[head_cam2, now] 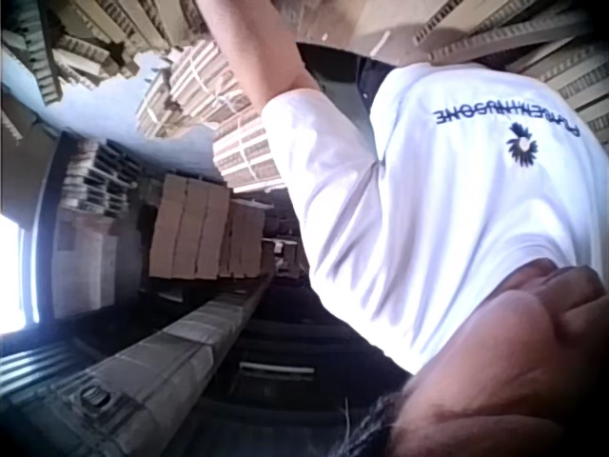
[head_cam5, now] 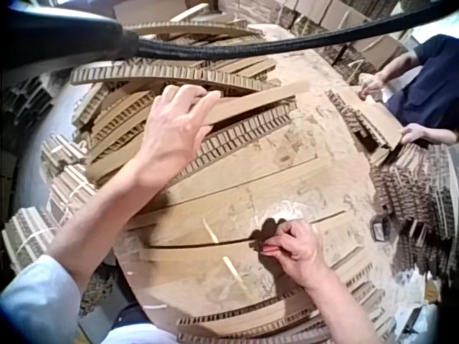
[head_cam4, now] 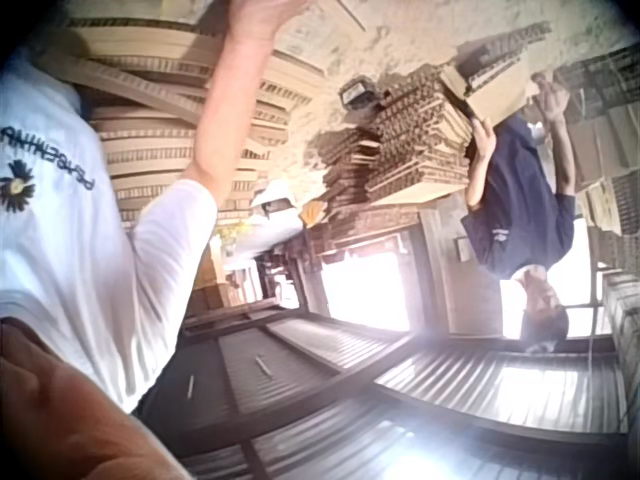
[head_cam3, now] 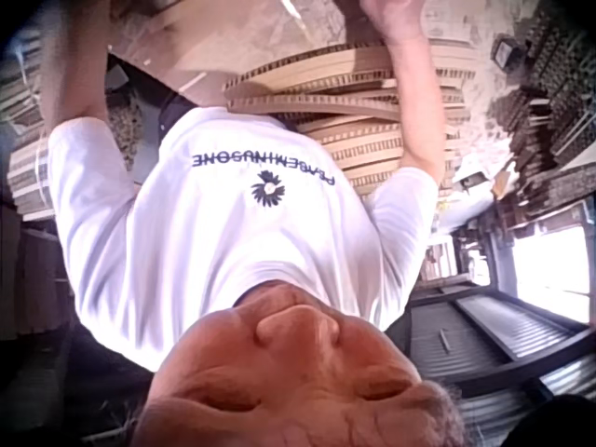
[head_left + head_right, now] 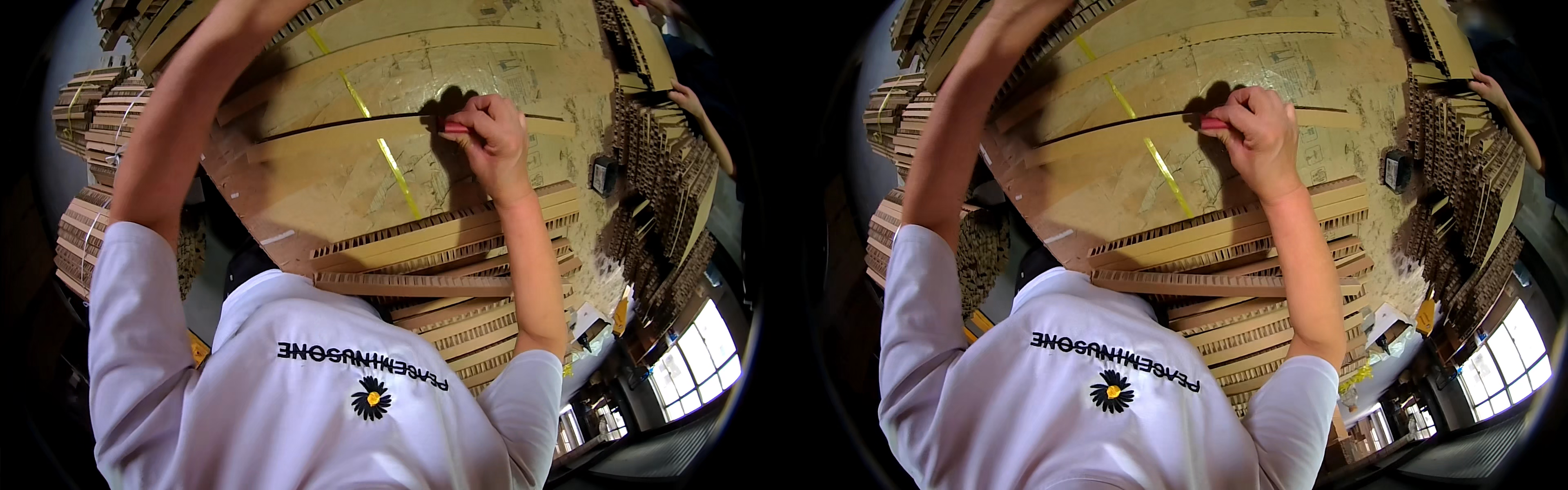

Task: The person marks multiple thin wooden slats on a workbench using a red marker. They pick up each slat, draw a line along its length, and place it back on the table. The process is repeated for several pieces.

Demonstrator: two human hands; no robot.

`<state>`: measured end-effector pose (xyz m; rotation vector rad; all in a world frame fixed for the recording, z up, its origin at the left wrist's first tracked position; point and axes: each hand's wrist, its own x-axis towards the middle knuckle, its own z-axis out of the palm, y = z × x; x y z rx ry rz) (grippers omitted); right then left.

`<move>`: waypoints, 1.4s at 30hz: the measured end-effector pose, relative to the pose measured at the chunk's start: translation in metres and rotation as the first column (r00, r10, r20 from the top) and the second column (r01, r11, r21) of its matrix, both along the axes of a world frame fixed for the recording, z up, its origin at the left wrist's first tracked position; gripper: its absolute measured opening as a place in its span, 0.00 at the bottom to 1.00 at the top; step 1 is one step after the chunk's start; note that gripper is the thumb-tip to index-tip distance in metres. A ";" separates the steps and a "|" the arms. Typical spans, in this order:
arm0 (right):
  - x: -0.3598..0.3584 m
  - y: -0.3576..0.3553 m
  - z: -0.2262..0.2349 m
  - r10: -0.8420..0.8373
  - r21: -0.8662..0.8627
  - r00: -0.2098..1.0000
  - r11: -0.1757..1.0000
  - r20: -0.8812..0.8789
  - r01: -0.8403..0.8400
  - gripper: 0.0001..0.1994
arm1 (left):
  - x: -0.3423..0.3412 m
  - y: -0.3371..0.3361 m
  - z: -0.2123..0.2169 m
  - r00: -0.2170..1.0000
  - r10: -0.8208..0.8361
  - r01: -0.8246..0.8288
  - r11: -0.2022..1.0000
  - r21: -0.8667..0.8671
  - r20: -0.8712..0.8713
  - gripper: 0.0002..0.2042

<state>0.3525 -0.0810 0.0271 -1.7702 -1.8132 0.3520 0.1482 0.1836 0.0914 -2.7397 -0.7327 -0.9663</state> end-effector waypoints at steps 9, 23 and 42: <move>-0.003 -0.008 -0.006 -0.030 -0.017 0.992 0.999 -0.120 0.028 0.09 | -0.065 -0.151 -0.061 0.981 -0.193 0.138 0.782 -0.608 -0.025 0.19; 0.005 -0.014 0.026 -0.218 -0.013 0.763 0.964 -0.609 0.265 0.08 | -0.095 -0.167 -0.079 0.999 -0.030 0.039 0.837 -0.545 0.027 0.20; 0.001 -0.135 0.066 -0.474 -0.241 0.764 0.881 -0.438 0.408 0.09 | -0.083 -0.301 -0.065 0.890 -0.385 0.013 0.559 -0.829 -0.245 0.36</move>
